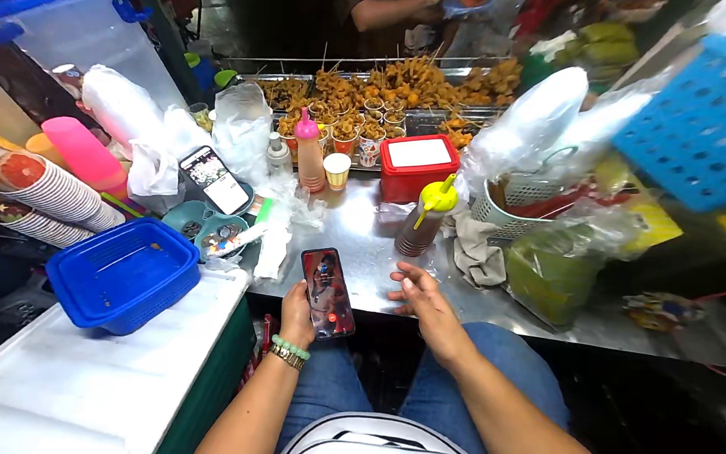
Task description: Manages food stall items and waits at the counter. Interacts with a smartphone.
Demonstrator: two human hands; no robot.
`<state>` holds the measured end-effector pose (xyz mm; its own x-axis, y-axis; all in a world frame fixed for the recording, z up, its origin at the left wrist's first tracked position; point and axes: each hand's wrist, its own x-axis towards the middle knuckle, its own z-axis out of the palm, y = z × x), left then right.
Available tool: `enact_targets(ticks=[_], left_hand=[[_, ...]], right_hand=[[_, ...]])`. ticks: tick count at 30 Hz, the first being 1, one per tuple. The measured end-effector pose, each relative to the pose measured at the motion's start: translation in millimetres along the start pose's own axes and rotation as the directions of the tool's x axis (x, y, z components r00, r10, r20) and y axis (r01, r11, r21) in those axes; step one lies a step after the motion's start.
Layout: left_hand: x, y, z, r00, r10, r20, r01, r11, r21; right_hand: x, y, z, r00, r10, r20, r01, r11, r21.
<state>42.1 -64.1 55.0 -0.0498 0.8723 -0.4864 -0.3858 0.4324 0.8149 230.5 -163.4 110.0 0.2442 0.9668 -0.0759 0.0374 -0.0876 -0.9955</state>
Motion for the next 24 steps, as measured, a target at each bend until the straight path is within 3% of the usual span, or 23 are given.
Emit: enact_targets(ticks=[6,11,14,19,21,24], left_hand=[[27.5,-0.4,11.8,0.999,-0.028,0.018,0.026,0.991,0.132],[41.3,13.2,21.8,1.000,-0.029,0.012,0.028,0.993,0.114],[39.2,23.7,24.5,0.999,0.004,0.034,-0.007,0.997,0.079],[35.0,29.3,18.8,0.999,0.032,0.030,-0.034,0.997,0.068],[33.9,30.1,16.0,0.999,0.037,0.020,-0.038,0.996,0.085],[38.1,30.8,11.0,0.999,0.047,0.011,-0.048,0.993,0.109]], right_hand=[[0.2,0.0,-0.5,1.000,0.019,0.005,-0.019,1.000,-0.003],[2.7,3.0,-2.7,0.998,0.022,0.063,-0.019,0.999,-0.044],[7.3,2.0,-14.3,0.981,0.012,0.191,0.040,0.963,-0.267],[14.7,-2.5,-34.4,0.940,0.183,0.287,0.034,0.788,-0.615],[14.6,-9.1,-42.7,0.939,0.212,0.270,0.018,0.756,-0.655],[15.3,-20.2,-68.5,0.991,0.086,0.100,-0.002,0.768,-0.641]])
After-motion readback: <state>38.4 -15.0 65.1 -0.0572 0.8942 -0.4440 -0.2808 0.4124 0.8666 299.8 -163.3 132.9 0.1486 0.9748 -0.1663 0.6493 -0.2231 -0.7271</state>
